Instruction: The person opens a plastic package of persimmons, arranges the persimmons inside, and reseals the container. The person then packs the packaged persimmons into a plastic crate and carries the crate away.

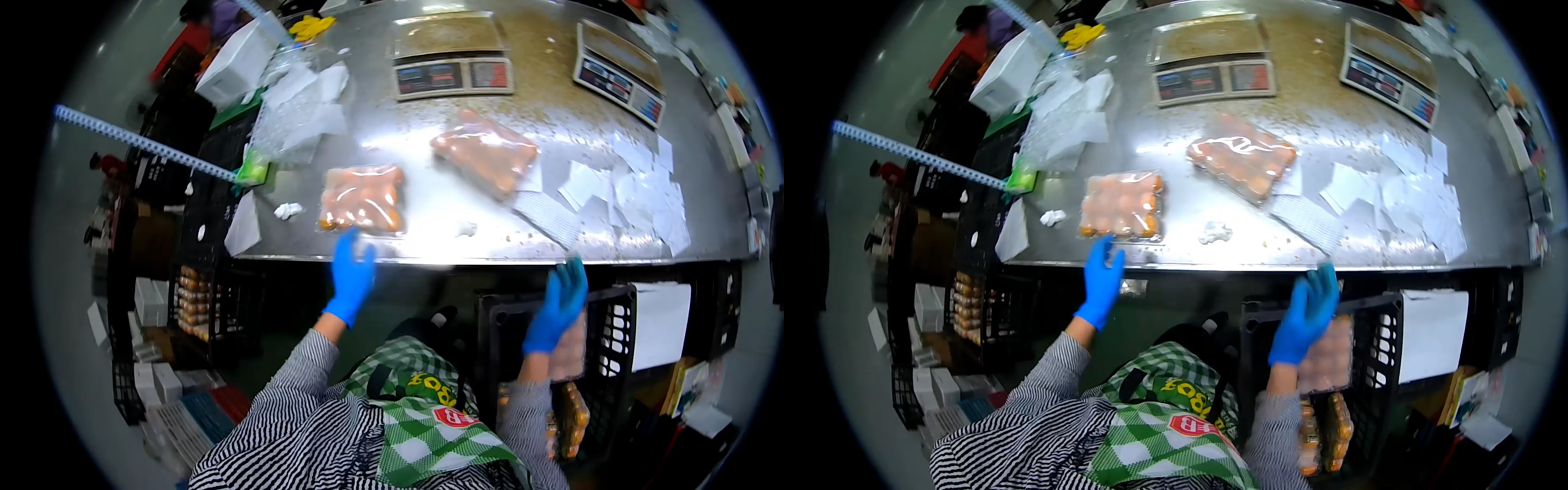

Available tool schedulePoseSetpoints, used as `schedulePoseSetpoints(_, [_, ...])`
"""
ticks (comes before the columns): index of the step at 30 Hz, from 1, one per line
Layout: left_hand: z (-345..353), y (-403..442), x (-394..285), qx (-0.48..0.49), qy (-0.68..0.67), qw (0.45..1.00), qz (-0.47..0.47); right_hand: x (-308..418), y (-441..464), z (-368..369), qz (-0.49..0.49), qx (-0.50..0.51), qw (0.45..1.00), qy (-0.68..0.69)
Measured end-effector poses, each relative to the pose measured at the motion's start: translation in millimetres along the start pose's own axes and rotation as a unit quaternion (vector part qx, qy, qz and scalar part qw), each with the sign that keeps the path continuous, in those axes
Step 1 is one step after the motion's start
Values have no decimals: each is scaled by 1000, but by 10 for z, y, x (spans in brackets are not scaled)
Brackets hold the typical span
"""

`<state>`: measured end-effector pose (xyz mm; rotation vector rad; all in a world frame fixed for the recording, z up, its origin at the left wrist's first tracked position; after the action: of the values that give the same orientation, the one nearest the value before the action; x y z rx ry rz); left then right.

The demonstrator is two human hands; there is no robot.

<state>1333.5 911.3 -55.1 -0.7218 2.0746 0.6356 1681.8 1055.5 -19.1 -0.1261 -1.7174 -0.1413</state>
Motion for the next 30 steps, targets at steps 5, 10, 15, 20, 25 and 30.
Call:
schedulePoseSetpoints(5, [-755,697,1074,-98,105,983,-117,-762,1104,1516,41,71,946,-313])
schedulePoseSetpoints(10, [-547,1230,1727,52,-209,947,-238,-1418,1340,2116,-7,43,964,-261])
schedulePoseSetpoints(15, [-439,1206,1551,168,-312,874,-333,-1477,1067,2248,150,-6,980,-130])
schedulePoseSetpoints(20, [-446,1154,1517,234,-324,831,-388,-1141,518,2511,259,-100,960,35])
schedulePoseSetpoints(25, [-472,1231,1775,291,-352,791,-407,-786,258,2354,254,-131,907,308])
schedulePoseSetpoints(30, [-467,1211,1756,305,-378,761,-430,-543,-210,1993,210,-10,923,322])
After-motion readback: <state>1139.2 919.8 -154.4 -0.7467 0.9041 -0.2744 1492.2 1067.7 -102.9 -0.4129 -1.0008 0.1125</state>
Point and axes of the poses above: each hand's wrist, its own y-axis towards the middle knuckle, its own z-axis out of the palm, x = y × z, the point moved 5 cm from there along y, towards the middle knuckle, and after that the axes turned 15 degrees about -y, right-handed, at the moved point
